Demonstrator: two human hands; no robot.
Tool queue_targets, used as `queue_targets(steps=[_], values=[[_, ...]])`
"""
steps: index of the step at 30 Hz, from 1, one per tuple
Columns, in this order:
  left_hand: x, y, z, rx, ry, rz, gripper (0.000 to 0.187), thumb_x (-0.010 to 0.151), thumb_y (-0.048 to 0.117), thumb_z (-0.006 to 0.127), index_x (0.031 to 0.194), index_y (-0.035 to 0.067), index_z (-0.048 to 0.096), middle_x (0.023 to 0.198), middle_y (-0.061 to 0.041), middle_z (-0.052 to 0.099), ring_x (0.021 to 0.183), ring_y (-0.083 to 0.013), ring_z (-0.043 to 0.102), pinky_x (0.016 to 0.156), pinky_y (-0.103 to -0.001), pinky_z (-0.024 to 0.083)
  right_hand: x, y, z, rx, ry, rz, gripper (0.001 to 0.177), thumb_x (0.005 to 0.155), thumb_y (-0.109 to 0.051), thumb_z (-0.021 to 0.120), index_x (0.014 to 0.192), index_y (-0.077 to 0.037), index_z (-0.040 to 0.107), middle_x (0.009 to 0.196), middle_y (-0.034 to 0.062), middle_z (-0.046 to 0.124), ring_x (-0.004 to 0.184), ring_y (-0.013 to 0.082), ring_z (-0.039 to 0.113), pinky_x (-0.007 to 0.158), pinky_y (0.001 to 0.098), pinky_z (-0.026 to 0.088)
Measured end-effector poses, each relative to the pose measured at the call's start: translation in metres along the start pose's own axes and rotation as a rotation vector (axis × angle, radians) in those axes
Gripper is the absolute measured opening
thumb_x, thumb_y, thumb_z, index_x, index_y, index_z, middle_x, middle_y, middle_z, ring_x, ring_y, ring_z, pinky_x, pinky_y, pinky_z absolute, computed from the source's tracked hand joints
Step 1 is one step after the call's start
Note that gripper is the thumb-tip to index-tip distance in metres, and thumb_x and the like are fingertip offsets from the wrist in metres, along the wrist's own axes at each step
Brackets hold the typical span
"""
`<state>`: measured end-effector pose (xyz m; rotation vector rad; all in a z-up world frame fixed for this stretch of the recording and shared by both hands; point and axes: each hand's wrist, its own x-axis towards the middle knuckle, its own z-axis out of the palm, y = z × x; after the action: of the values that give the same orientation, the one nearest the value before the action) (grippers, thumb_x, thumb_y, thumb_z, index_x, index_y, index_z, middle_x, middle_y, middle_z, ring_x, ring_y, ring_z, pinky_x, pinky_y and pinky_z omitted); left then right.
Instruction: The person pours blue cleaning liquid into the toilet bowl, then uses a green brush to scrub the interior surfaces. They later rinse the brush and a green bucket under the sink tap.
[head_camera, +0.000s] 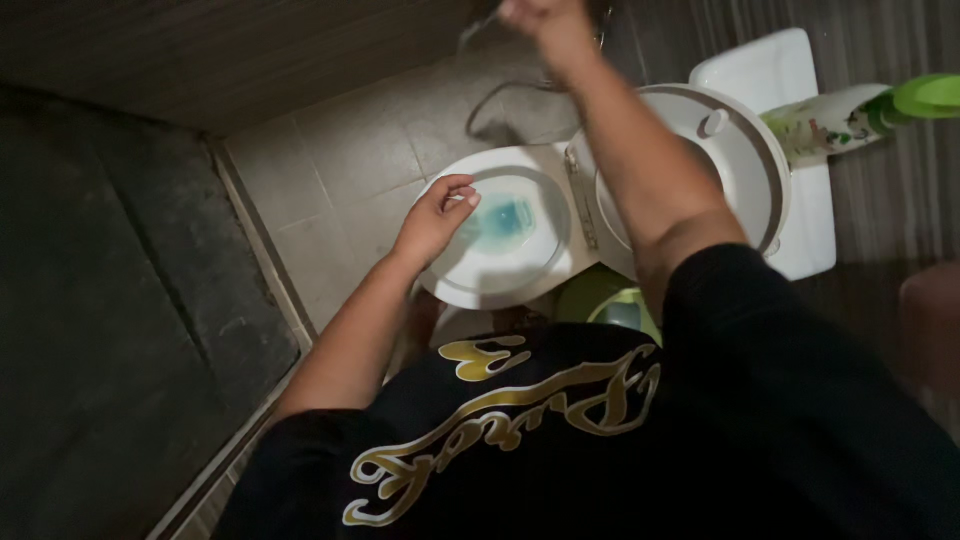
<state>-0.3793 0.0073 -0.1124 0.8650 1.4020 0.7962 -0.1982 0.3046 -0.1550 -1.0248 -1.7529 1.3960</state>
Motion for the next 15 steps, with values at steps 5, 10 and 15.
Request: queue_targets(steps=[5, 10, 15], values=[[-0.002, -0.022, -0.013, -0.014, 0.051, 0.067, 0.043, 0.096, 0.026, 0.071, 0.133, 0.005, 0.060, 0.118, -0.006, 0.069, 0.107, -0.0138, 0.064, 0.096, -0.028, 0.053, -0.070, -0.053, 0.058, -0.009, -0.035, -0.219, 0.032, 0.092, 0.003, 0.081, 0.121, -0.012, 0.079, 0.147, 0.0184, 0.052, 0.130, 0.0300, 0.056, 0.110, 0.0365, 0.046], [-0.005, -0.041, -0.023, 0.008, 0.126, 0.035, 0.050, 0.093, 0.022, 0.072, 0.137, 0.005, 0.054, 0.122, -0.008, 0.068, 0.103, -0.0169, 0.067, 0.090, -0.030, 0.055, -0.135, -0.155, 0.075, 0.068, -0.186, -0.285, 0.036, 0.090, 0.011, 0.076, 0.117, -0.012, 0.080, 0.142, 0.0166, 0.061, 0.130, 0.0294, 0.062, 0.112, 0.0362, 0.048], [-0.009, -0.025, -0.021, -0.087, 0.074, 0.151, 0.061, 0.093, 0.018, 0.078, 0.142, 0.005, 0.044, 0.124, -0.013, 0.065, 0.110, -0.0185, 0.066, 0.093, -0.032, 0.056, -0.181, -0.248, 0.070, 0.082, -0.267, -0.400, 0.034, 0.091, 0.012, 0.069, 0.118, -0.008, 0.078, 0.142, 0.0168, 0.061, 0.131, 0.0286, 0.063, 0.112, 0.0374, 0.050]])
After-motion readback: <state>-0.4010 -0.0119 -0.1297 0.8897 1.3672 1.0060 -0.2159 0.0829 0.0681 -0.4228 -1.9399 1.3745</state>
